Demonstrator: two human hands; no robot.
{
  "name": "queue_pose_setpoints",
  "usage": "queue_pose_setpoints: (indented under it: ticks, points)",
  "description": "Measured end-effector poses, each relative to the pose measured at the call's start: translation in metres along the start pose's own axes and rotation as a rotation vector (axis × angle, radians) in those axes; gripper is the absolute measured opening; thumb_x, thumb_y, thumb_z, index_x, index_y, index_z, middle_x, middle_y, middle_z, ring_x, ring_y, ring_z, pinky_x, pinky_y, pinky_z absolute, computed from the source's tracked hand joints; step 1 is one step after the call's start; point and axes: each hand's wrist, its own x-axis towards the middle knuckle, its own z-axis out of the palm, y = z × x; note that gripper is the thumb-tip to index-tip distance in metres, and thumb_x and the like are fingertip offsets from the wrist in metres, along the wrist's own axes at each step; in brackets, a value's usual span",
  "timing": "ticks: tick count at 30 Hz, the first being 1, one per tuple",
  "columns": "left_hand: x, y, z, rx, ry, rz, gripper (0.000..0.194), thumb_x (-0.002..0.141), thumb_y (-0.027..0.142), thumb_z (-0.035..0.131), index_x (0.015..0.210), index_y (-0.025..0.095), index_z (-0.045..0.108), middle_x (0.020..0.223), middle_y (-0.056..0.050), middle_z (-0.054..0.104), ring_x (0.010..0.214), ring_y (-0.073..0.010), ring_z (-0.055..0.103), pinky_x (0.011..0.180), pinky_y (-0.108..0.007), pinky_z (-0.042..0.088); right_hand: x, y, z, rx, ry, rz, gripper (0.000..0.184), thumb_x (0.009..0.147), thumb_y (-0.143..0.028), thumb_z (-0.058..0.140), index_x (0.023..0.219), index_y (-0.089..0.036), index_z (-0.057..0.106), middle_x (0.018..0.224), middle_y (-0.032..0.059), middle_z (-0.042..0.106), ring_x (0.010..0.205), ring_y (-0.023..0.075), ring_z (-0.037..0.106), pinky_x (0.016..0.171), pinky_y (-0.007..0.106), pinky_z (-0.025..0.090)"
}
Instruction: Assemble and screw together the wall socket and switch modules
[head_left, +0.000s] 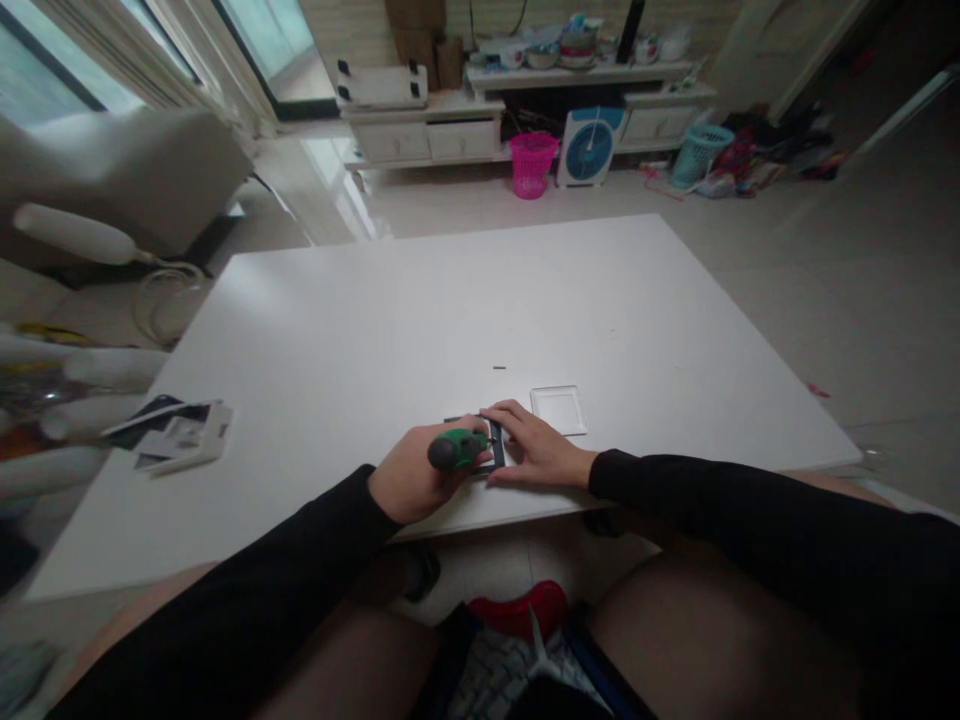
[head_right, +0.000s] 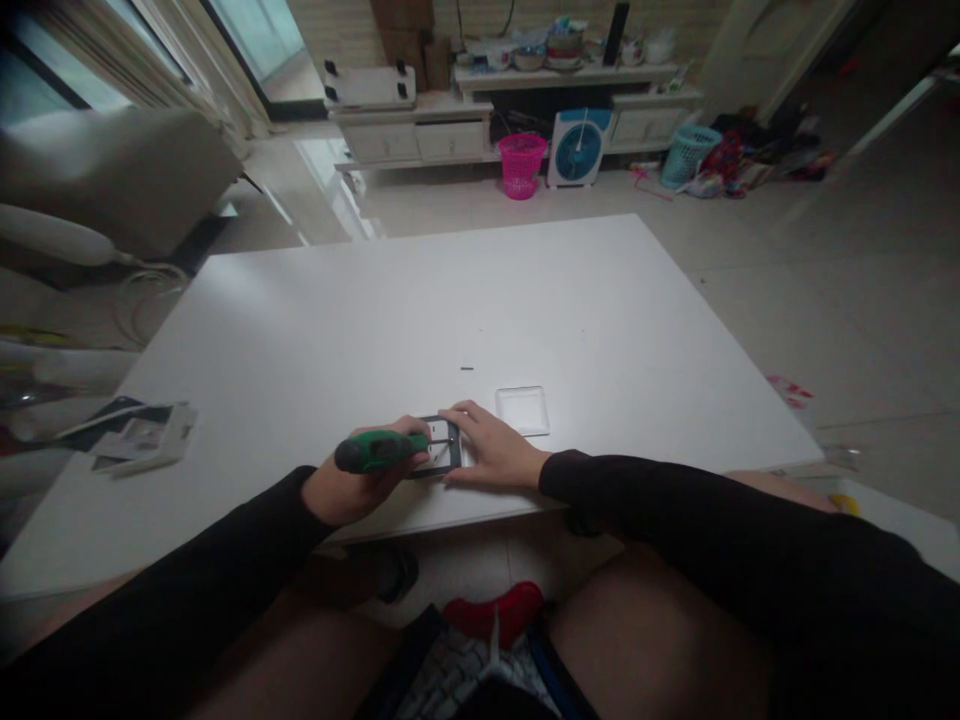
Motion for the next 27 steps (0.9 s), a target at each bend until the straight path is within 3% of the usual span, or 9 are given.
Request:
queue_pose_setpoints:
  ticks: [27]
  points:
    - [0.0019, -0.0003, 0.0012, 0.052, 0.017, 0.047, 0.021, 0.106, 0.035, 0.044, 0.107, 0.019, 0.058, 0.088, -0.003, 0.069, 0.066, -0.0151, 0.063, 0.065, -0.028, 0.051, 0.0006, 0.0006, -0.0017, -0.005, -0.003, -0.008, 0.097, 0.078, -0.049, 0.089, 0.157, -0.031, 0.035, 0.143, 0.014, 0.048, 0.134, 0.033, 0.053, 0.113, 0.057, 0.049]
